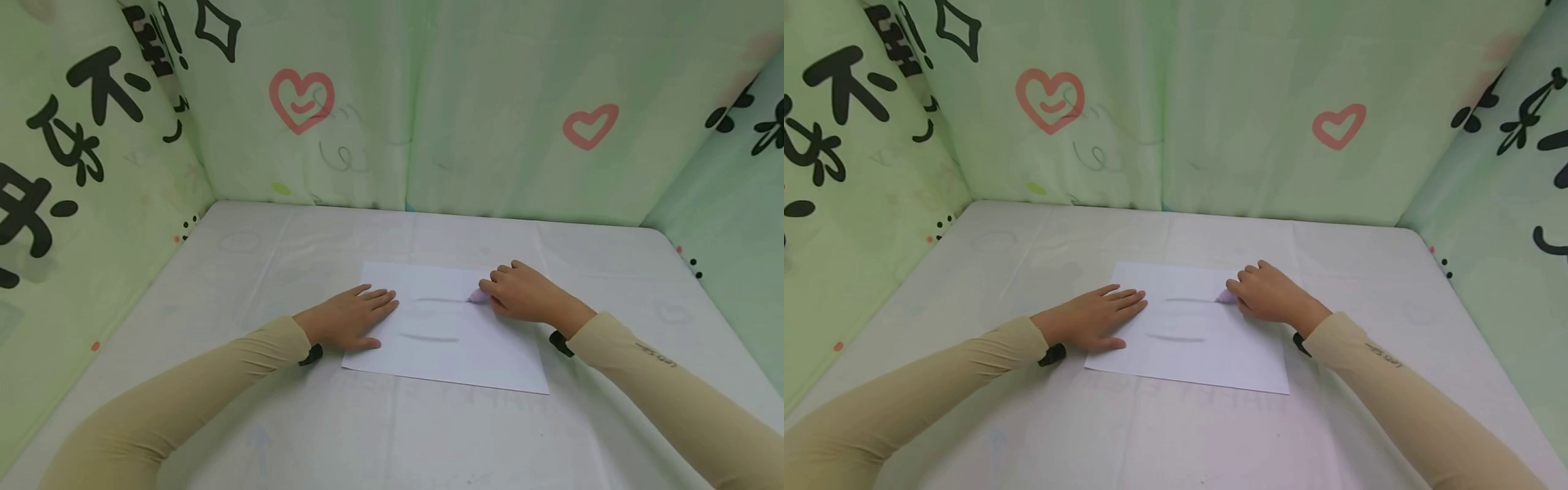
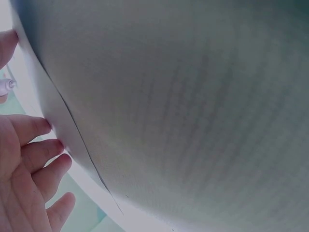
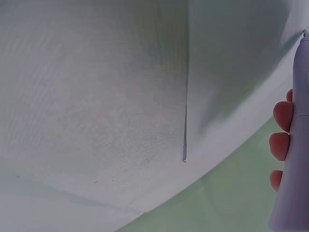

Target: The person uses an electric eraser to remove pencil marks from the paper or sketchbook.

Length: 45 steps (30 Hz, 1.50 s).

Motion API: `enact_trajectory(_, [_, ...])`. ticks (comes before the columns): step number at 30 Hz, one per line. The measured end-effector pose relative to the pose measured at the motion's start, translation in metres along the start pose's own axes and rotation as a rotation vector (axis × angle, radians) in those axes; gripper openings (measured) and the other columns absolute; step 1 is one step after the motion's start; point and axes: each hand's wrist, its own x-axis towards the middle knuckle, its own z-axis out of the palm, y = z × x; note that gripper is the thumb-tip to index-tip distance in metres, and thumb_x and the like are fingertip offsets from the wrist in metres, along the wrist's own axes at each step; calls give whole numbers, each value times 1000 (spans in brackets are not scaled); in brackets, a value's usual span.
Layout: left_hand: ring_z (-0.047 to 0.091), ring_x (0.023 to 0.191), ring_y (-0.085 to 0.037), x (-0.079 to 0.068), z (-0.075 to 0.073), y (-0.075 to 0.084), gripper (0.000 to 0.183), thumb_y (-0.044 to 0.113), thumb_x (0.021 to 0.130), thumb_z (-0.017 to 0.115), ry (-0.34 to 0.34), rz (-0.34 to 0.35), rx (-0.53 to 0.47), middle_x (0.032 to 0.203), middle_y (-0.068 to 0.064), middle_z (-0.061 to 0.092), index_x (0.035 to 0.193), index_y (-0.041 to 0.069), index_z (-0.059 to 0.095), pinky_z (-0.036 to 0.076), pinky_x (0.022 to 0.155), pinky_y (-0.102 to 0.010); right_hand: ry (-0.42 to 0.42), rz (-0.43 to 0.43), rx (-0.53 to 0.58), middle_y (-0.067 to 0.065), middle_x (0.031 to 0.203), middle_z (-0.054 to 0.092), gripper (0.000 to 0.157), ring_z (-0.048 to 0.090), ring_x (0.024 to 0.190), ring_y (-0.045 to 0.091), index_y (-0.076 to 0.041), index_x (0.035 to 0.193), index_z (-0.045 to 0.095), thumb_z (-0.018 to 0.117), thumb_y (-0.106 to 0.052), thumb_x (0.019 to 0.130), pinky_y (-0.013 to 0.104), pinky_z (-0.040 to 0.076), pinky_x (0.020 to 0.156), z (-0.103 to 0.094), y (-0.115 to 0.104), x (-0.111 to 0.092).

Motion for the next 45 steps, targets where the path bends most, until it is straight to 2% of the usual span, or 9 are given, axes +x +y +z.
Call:
enact_trajectory(7, [22, 145, -22, 1, 0, -1, 74, 51, 95, 43, -25, -18, 7, 157, -8, 22, 150, 8, 21, 19, 119, -42, 14, -16, -7, 0, 60, 46, 12, 40, 56, 14, -9, 82, 55, 66, -9, 77, 26, 28, 55, 0, 0, -2])
enact_trajectory(15, [22, 145, -23, 2, 2, -1, 73, 52, 95, 42, -16, -14, 19, 157, -8, 22, 150, 8, 20, 19, 119, -42, 14, -7, -10, 2, 62, 48, 13, 41, 57, 16, -9, 83, 54, 65, -8, 77, 27, 28, 55, 2, 2, 3])
enact_trajectory(23, [23, 145, -22, 2, 3, -2, 74, 52, 95, 42, -26, -21, 22, 157, -8, 22, 150, 8, 21, 19, 119, -42, -21, -5, -5, 1, 62, 49, 12, 42, 57, 15, -9, 84, 55, 66, -10, 78, 27, 30, 55, 0, 1, 4])
enact_trajectory(30, [23, 145, -22, 3, 5, -3, 74, 53, 95, 41, -18, -16, 29, 157, -8, 23, 150, 8, 21, 19, 119, -42, 13, -20, -12, 2, 61, 48, 12, 41, 56, 15, -9, 83, 55, 65, -8, 77, 27, 29, 54, 0, 1, 3])
enact_trajectory(45, [22, 145, -22, 1, 0, 0, 74, 52, 95, 42, -23, -18, 8, 157, -8, 22, 151, 8, 20, 18, 119, -42, 9, -29, -10, 1, 61, 47, 12, 41, 56, 15, -9, 82, 55, 65, -8, 77, 27, 29, 55, 0, 1, 3])
